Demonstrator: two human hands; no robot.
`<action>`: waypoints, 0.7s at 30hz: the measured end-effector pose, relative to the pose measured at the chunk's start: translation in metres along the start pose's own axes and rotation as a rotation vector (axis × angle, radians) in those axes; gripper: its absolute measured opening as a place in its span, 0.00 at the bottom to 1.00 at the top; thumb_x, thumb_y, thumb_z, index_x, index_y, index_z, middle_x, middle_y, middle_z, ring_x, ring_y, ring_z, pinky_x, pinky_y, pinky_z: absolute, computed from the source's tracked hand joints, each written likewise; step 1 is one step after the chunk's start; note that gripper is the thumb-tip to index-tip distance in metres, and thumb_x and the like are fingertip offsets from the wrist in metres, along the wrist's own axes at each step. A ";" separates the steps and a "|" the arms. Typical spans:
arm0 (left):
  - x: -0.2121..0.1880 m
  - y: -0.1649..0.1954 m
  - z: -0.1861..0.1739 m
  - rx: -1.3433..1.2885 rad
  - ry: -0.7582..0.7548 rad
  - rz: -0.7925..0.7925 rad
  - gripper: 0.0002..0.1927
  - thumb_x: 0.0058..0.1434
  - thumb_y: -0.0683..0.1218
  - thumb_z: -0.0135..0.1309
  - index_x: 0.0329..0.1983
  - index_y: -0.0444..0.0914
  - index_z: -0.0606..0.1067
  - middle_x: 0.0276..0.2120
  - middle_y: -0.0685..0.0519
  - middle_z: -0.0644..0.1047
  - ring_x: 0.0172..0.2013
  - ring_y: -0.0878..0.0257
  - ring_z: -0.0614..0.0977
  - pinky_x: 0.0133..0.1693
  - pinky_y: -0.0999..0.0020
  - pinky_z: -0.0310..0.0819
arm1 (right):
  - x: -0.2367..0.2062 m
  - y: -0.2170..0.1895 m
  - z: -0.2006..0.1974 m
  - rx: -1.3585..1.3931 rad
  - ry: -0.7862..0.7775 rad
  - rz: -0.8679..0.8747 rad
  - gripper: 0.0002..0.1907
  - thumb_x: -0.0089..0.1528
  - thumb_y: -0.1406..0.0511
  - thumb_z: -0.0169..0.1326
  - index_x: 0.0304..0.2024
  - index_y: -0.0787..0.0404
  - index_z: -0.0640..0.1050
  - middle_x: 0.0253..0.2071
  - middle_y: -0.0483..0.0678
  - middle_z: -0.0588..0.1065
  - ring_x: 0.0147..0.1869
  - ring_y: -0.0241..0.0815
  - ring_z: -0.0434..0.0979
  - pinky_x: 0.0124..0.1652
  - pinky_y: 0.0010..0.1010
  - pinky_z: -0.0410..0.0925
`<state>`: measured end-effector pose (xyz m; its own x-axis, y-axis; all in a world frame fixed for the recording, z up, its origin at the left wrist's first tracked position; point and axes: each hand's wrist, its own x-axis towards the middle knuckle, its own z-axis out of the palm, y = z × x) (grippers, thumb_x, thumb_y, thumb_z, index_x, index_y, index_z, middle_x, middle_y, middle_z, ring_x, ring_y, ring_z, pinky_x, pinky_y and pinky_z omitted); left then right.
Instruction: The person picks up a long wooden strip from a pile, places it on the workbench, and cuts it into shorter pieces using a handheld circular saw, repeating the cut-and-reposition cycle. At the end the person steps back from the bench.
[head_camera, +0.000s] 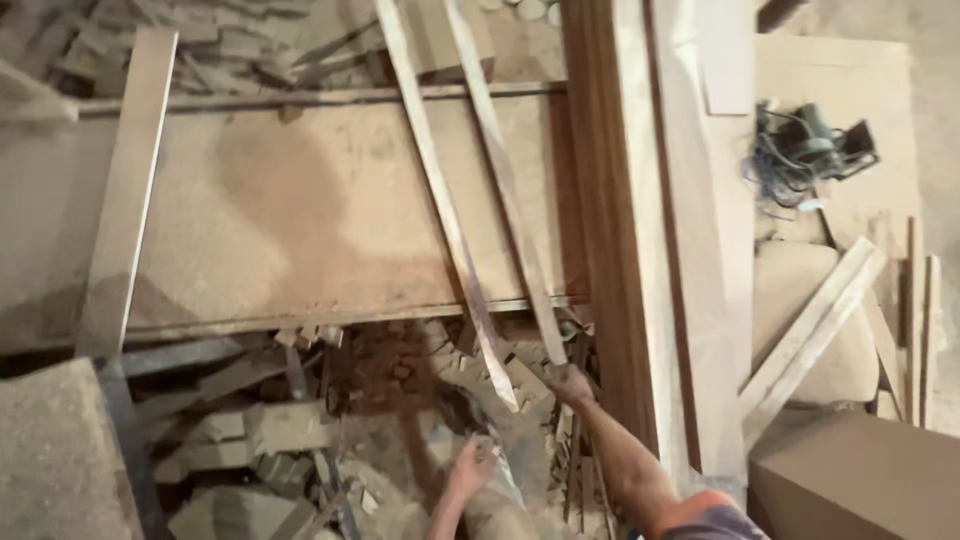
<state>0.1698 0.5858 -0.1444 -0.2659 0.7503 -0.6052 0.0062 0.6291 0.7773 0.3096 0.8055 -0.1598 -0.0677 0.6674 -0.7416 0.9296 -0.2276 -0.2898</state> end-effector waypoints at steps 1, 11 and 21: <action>-0.007 0.000 -0.001 -0.024 0.009 -0.019 0.28 0.60 0.57 0.60 0.58 0.37 0.73 0.46 0.48 0.83 0.48 0.58 0.84 0.50 0.62 0.78 | -0.010 0.003 0.003 -0.048 -0.013 0.003 0.33 0.54 0.49 0.67 0.52 0.63 0.74 0.45 0.59 0.80 0.50 0.56 0.81 0.47 0.46 0.73; -0.060 0.033 0.002 0.041 0.281 -0.231 0.34 0.60 0.65 0.58 0.57 0.35 0.73 0.45 0.42 0.83 0.49 0.50 0.85 0.51 0.55 0.77 | -0.198 0.030 0.073 0.311 -0.528 -0.581 0.27 0.55 0.60 0.64 0.55 0.65 0.77 0.49 0.58 0.79 0.54 0.56 0.78 0.52 0.43 0.71; -0.225 -0.002 -0.025 -0.145 0.245 0.175 0.28 0.60 0.52 0.59 0.59 0.32 0.74 0.51 0.42 0.82 0.53 0.51 0.82 0.52 0.58 0.77 | -0.267 0.001 0.036 1.191 -0.860 -0.390 0.24 0.64 0.52 0.50 0.52 0.62 0.75 0.42 0.52 0.78 0.46 0.48 0.78 0.49 0.41 0.73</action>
<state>0.2056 0.4105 -0.0050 -0.4969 0.7624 -0.4146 -0.0602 0.4463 0.8928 0.3159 0.6017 0.0163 -0.8081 0.3116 -0.4999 0.0077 -0.8430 -0.5379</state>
